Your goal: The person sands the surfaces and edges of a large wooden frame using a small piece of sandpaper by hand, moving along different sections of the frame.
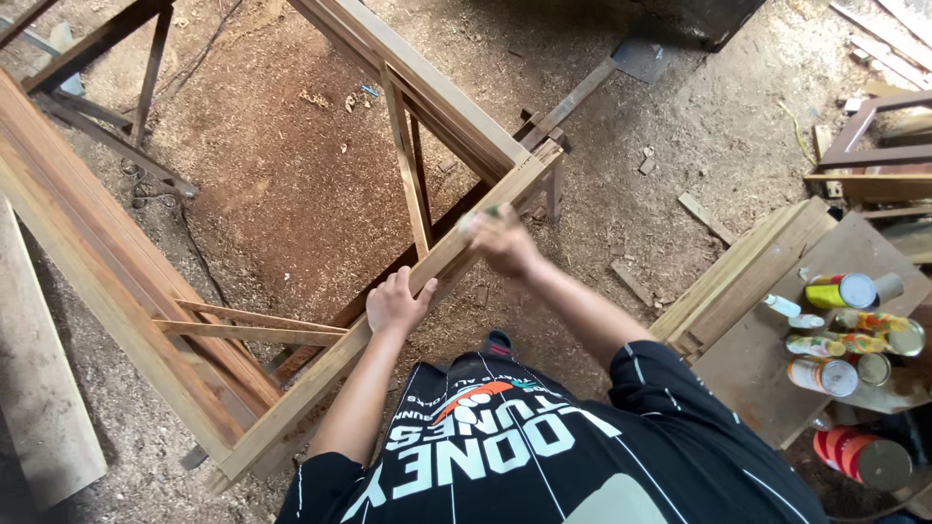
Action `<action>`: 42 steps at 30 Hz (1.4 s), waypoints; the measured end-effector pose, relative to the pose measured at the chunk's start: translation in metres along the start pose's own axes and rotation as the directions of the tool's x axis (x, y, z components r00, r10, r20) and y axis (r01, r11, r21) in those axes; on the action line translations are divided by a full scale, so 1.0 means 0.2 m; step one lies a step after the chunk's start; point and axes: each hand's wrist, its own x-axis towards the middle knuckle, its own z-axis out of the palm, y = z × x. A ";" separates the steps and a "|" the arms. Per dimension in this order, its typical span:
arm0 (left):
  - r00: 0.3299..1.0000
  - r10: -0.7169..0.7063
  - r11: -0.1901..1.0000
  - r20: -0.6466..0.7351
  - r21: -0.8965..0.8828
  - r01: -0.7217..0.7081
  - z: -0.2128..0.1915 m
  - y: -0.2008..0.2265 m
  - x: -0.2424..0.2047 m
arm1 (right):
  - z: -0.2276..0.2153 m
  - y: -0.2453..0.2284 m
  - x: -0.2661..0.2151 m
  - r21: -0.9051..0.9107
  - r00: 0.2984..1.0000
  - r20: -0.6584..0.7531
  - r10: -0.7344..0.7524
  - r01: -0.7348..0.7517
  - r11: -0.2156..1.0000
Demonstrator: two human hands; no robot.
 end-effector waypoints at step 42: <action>0.970 -0.048 0.998 0.240 -0.030 0.057 -0.07 -0.01 0.03 | 0.06 -0.09 0.06 0.397 0.900 -0.268 0.345 -0.223 0.890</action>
